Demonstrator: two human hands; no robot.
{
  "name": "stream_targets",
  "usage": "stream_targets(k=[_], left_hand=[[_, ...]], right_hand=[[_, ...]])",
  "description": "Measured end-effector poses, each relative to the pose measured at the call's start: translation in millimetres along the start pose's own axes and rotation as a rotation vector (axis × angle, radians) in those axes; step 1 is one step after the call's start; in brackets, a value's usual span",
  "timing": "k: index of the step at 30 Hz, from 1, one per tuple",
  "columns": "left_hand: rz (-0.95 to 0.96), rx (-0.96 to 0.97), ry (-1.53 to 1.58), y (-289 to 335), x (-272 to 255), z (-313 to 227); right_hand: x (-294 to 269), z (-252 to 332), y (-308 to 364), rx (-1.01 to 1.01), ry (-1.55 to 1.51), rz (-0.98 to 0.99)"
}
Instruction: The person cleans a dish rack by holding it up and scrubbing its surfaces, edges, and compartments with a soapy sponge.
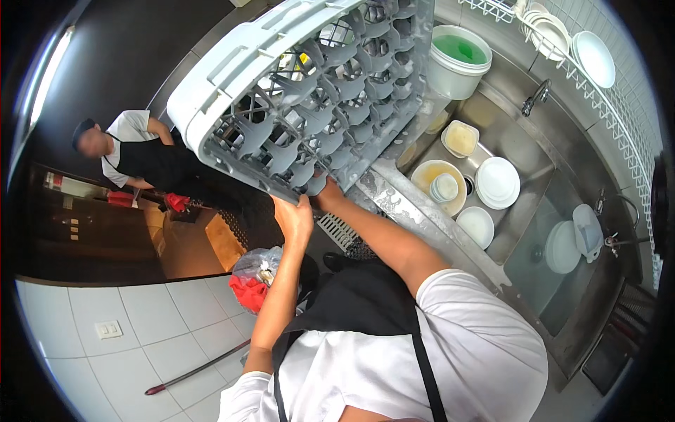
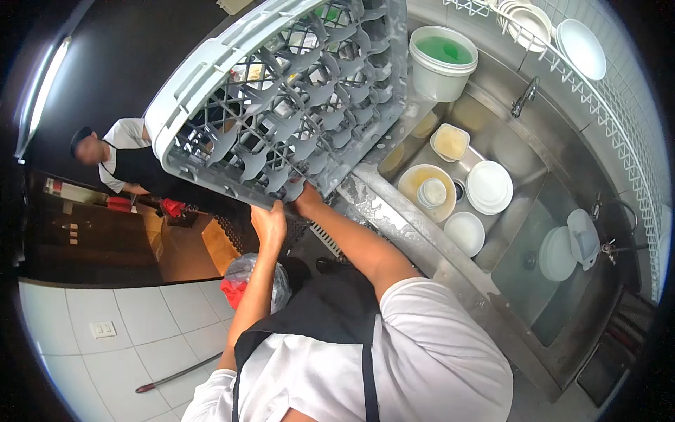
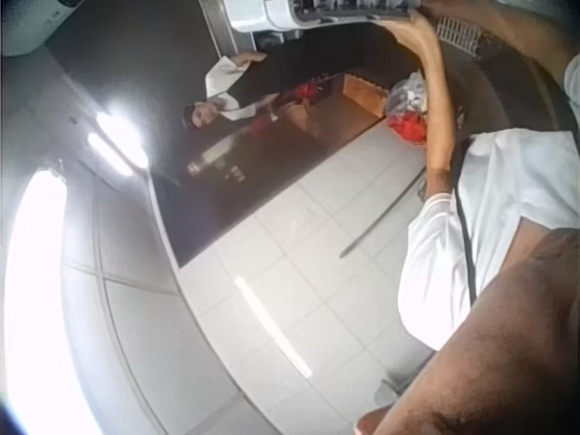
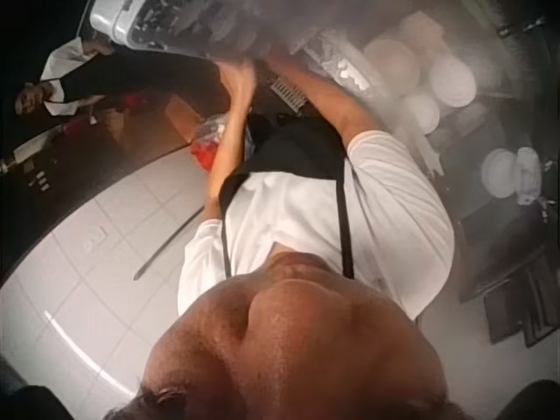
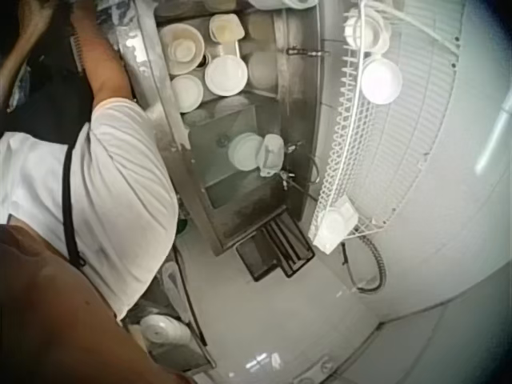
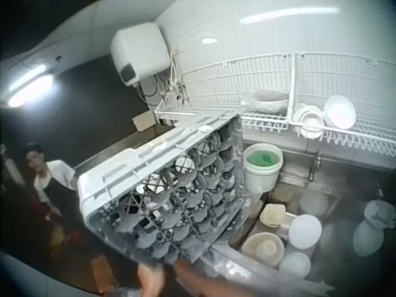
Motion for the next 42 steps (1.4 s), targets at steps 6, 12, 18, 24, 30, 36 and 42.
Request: stream_targets(k=[6,12,18,24,30,36,42], left_hand=[[0.017,-0.097,0.081,1,10,-23],[-0.042,-0.090,0.017,3,9,-18],[-0.022,-0.130,0.048,6,9,-18],[-0.023,-0.093,0.025,14,9,-15],[-0.063,-0.104,0.012,8,0,-18],[-0.043,-0.061,-0.005,4,7,-23],[-0.053,0.025,-0.033,6,2,-2]], right_hand=[[-17,14,2,-0.231,0.341,0.094],[-27,30,6,-0.159,0.224,0.005],[-28,23,44,-0.415,0.401,0.086],[-27,28,19,0.104,-0.174,-0.129],[-31,31,52,-0.470,0.395,0.140],[-24,30,34,-0.323,0.378,-0.029],[-36,35,69,-0.576,0.763,0.062]])
Point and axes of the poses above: each hand's wrist, its own y-axis away from the middle knuckle, its own x-axis out of the palm, z = x × y, the point moved 6 cm from there along -y, towards the middle knuckle, and after that the axes turned 2 degrees about y, right-handed, at the moved point
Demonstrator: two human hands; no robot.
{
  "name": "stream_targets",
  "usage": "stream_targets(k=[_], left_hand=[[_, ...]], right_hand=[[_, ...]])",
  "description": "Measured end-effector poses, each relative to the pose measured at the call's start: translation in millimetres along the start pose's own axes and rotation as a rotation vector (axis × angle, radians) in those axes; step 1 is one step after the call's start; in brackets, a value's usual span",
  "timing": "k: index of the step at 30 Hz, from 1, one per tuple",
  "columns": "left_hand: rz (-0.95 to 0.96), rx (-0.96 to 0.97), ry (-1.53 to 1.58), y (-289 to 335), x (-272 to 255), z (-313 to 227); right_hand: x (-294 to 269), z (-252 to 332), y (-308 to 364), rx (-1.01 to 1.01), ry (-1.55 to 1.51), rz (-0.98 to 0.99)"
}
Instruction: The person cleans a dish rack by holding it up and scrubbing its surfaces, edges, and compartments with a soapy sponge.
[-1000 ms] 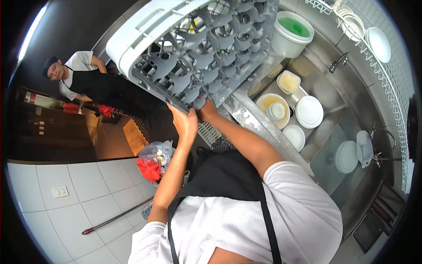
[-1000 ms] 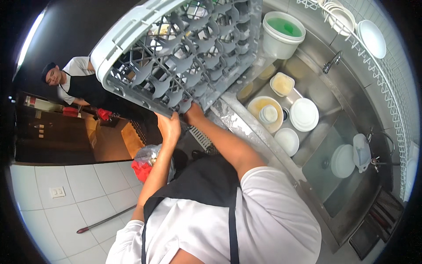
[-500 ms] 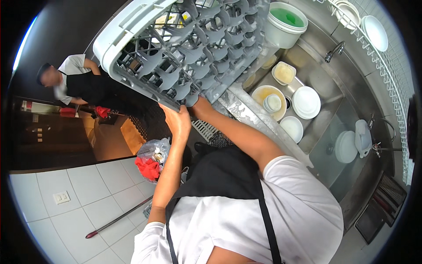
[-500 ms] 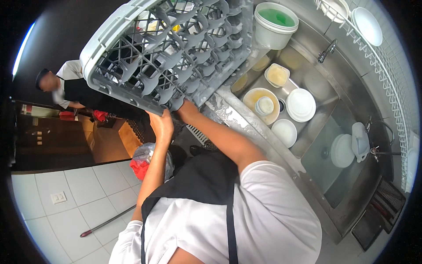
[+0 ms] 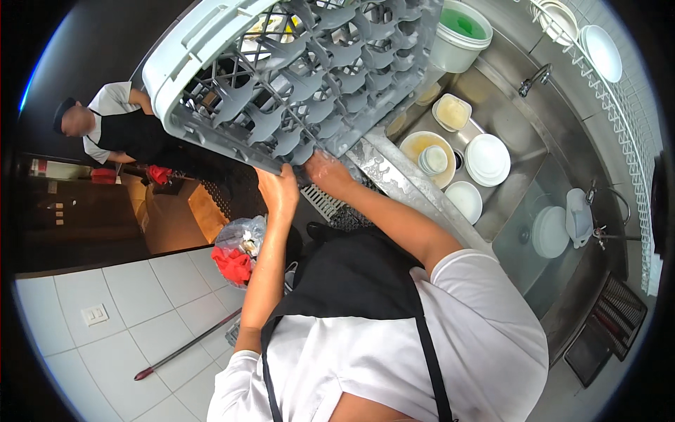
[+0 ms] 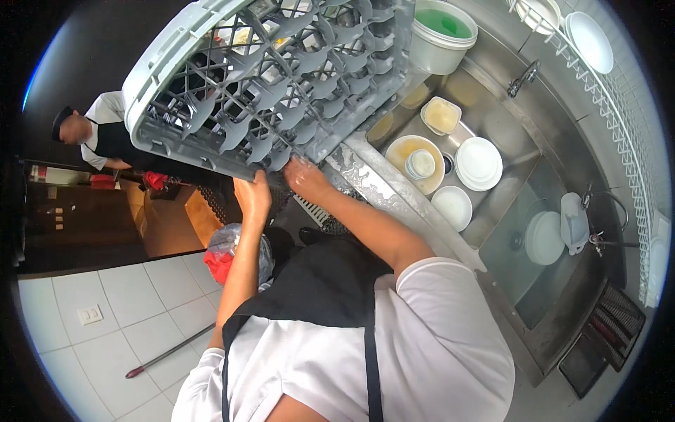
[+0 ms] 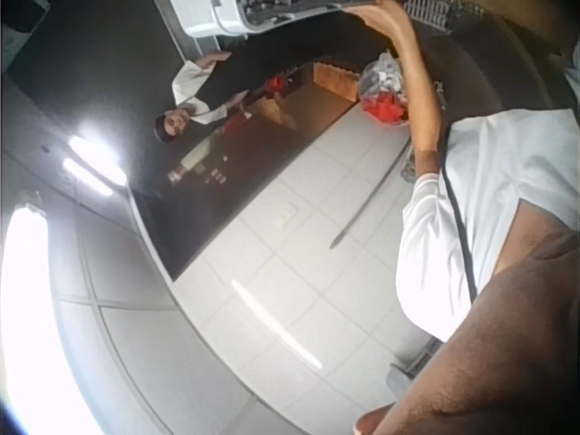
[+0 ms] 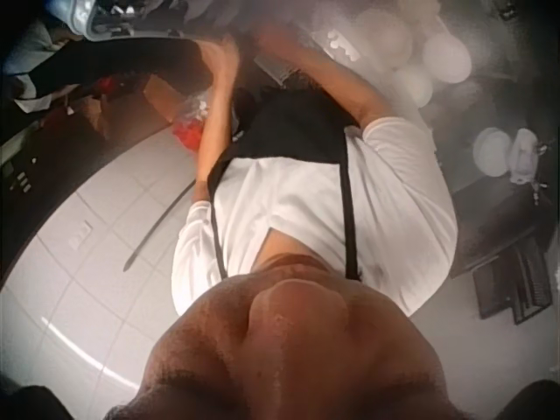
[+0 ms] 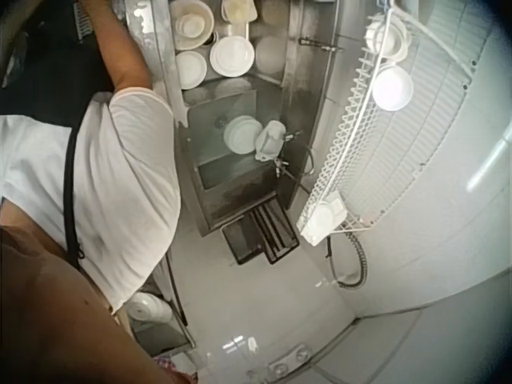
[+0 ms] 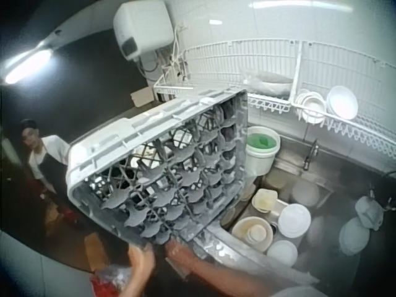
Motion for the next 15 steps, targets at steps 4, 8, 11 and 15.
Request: stream_targets(k=[4,8,11,15], left_hand=[[0.003,-0.012,0.008,5,1,-2],[0.036,-0.021,0.040,1,-6,3],[0.042,0.015,0.044,-5,-11,14],[0.038,0.053,0.059,-24,-32,19]], right_hand=[[4,9,19,0.412,-0.268,0.103],[-32,1,33,-0.006,-0.169,-0.106],[-43,-38,53,-0.039,-0.086,-0.050],[-74,-108,77,0.335,-0.058,-0.199]])
Point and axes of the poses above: each hand's wrist, its own y-axis away from the middle knuckle, its own x-axis out of the palm, z = x × y, the point moved 6 cm from there along -y, towards the middle knuckle, and after that the axes turned 2 degrees about y, right-handed, at the moved point
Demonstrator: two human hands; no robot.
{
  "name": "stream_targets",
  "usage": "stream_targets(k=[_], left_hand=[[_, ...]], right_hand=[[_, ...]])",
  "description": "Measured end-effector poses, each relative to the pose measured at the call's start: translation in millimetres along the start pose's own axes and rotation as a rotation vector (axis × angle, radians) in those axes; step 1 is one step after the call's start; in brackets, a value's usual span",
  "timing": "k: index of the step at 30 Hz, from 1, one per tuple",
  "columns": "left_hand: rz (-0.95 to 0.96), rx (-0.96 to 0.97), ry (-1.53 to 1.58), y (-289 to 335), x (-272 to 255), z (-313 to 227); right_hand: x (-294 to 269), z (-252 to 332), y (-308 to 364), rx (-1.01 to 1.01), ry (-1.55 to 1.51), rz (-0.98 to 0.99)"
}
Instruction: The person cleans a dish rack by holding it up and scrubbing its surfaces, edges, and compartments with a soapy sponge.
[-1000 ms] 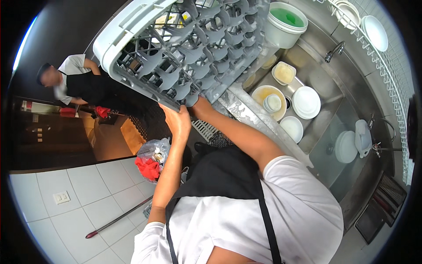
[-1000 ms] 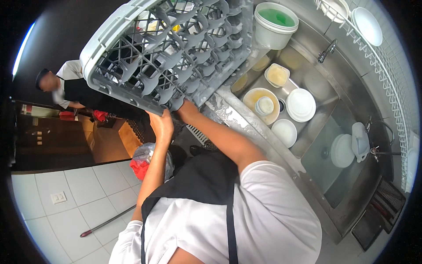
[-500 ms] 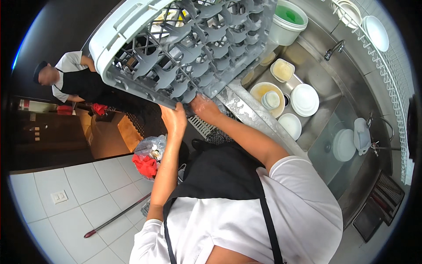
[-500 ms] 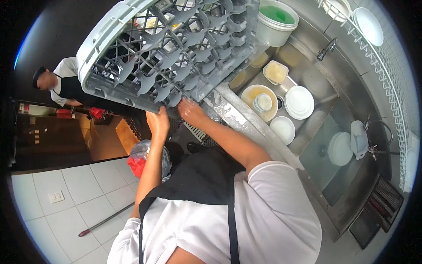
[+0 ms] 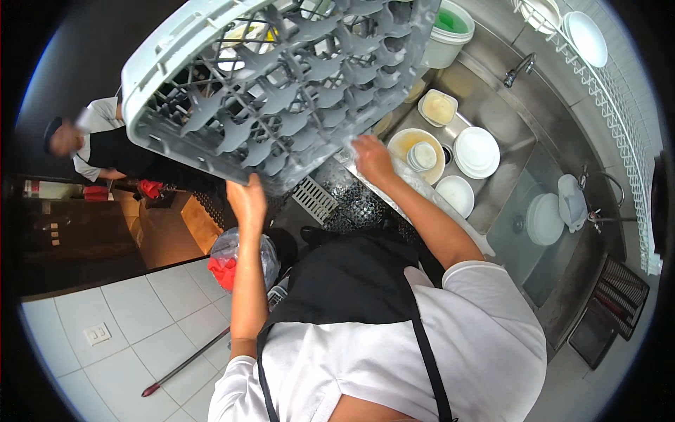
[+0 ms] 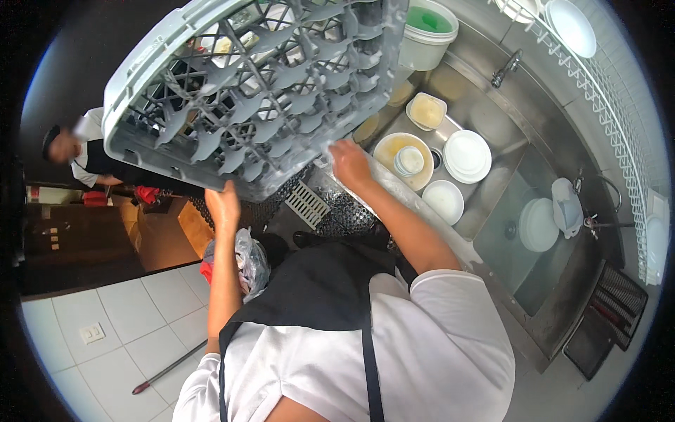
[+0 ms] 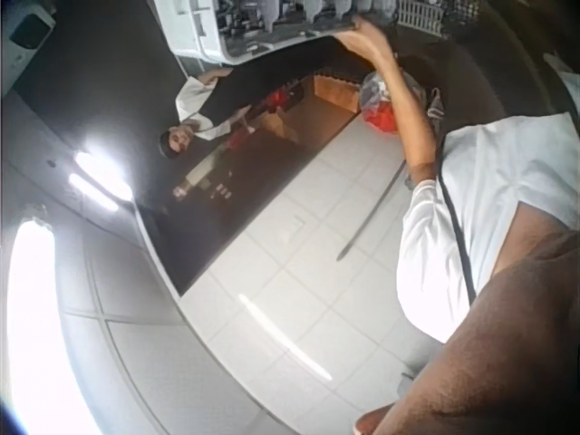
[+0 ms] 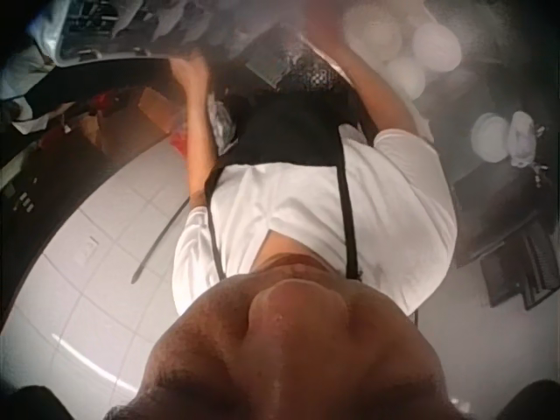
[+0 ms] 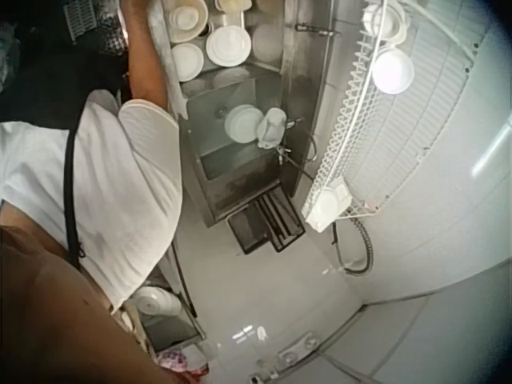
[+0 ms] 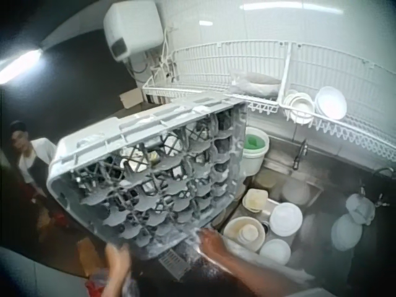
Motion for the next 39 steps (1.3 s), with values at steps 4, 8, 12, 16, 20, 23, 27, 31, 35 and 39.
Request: stream_targets(k=[4,8,12,16,20,23,27,31,35,39], left_hand=[[0.058,-0.030,-0.050,-19,-17,11],[0.063,0.032,-0.030,-33,-23,16],[0.247,-0.125,0.034,-50,-24,33],[0.231,0.086,-0.123,-59,-54,14],[-0.499,0.371,-0.202,-51,-125,-120],[-0.517,0.829,-0.253,-52,-127,-254],[-0.009,1.062,-0.604,-114,-68,-334],[0.299,1.192,-0.687,-175,-27,-352],[0.722,0.690,-0.358,-204,-1,-353],[0.808,0.572,-0.591,-186,-7,-380]], right_hand=[[-31,-8,-24,0.228,-0.152,-0.273],[-2,-51,-35,0.479,-0.202,-0.416],[59,-69,-67,0.406,-0.122,-0.105],[53,-53,-83,0.250,-0.120,0.045],[65,-67,-80,0.236,-0.042,0.113],[77,-63,-84,0.251,-0.022,0.151],[79,-52,-80,0.184,-0.055,0.103],[91,-44,-83,0.160,-0.054,0.129],[79,-41,-88,0.175,-0.119,0.132],[65,-61,-110,0.428,0.004,-0.163]])
Point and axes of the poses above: each hand's wrist, its own y-axis away from the middle knuckle, its own x-axis out of the palm, z = x × y, the point moved 6 cm from there along -y, towards the middle knuckle, and after that the axes turned 2 degrees about y, right-handed, at the moved point
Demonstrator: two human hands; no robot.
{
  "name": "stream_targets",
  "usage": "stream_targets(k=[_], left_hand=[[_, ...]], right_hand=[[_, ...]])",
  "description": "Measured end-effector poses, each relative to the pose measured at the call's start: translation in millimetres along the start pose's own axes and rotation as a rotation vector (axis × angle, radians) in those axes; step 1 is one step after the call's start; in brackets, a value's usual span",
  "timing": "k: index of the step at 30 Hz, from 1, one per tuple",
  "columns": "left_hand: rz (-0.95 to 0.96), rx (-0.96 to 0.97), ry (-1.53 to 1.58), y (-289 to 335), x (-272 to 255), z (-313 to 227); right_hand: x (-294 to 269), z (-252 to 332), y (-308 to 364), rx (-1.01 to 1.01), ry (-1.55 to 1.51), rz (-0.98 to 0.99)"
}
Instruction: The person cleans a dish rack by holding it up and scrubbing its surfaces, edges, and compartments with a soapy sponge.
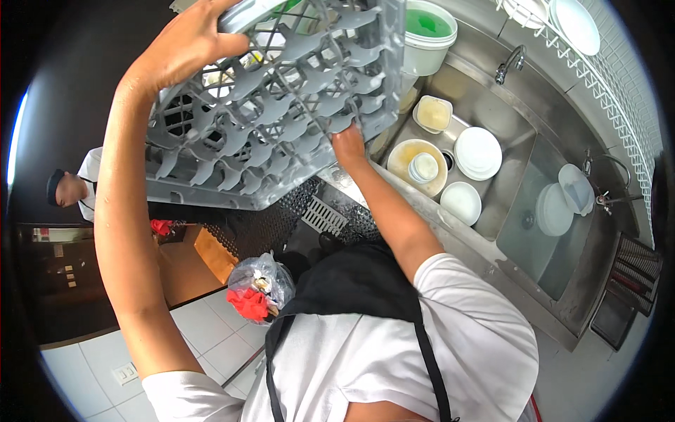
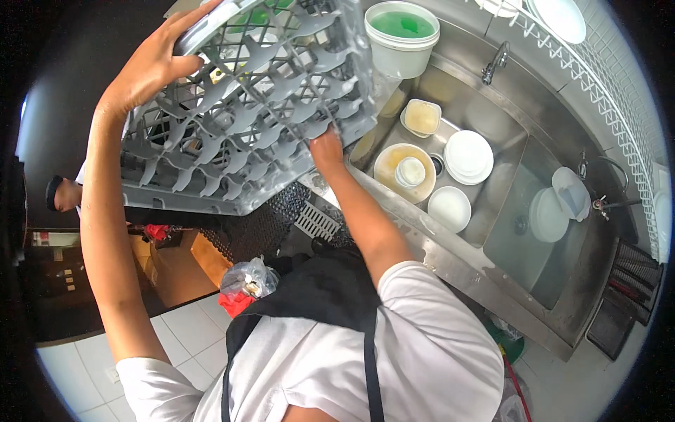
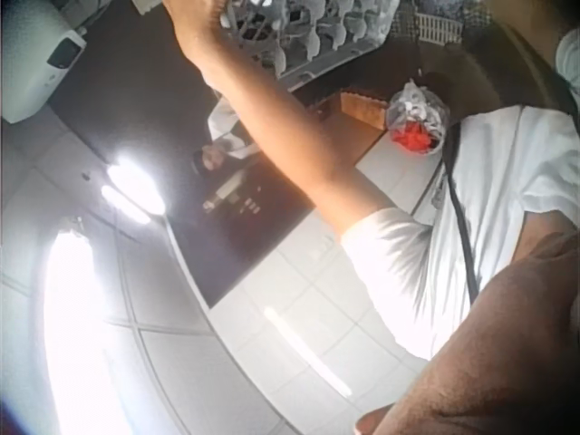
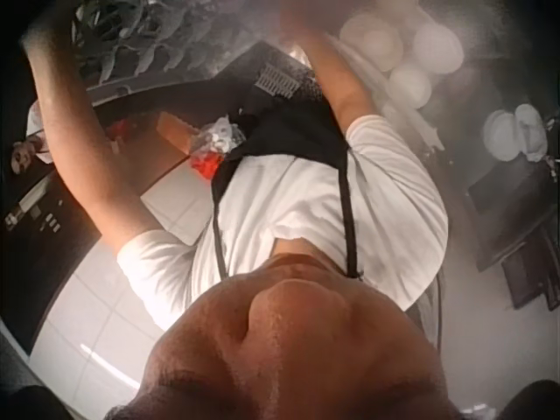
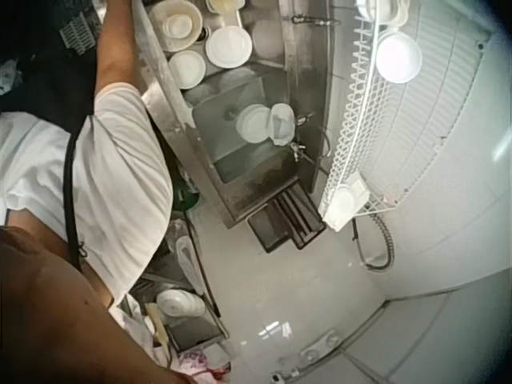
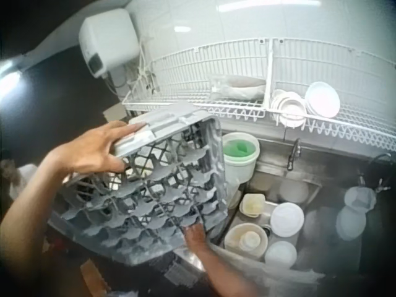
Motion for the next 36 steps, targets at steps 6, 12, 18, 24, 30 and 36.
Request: stream_targets(k=[6,12,18,24,30,36], left_hand=[[-0.170,0.153,-0.064,-27,-5,40],[-0.132,0.296,-0.021,-22,0,37],[-0.241,0.280,-0.080,-21,-11,33],[-0.082,0.169,-0.044,-37,0,46],[-0.199,0.281,0.026,-29,-7,38],[-0.185,0.258,-0.019,-35,-5,33]], right_hand=[[38,20,-17,0.021,-0.163,0.053],[14,23,1,-0.390,0.347,-0.186],[40,-4,-10,0.250,-0.030,0.218],[-6,19,39,-0.121,0.178,0.045],[-5,52,72,-0.087,0.220,-0.088],[-59,-31,60,0.132,0.317,0.016]])
Point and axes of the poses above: each hand's wrist, its own y-axis away from the middle knuckle, its own x-axis out of the palm, z = x × y, the point moved 6 cm from there along -y, towards the middle knuckle, and after that the axes turned 2 degrees about y, right-handed, at the moved point
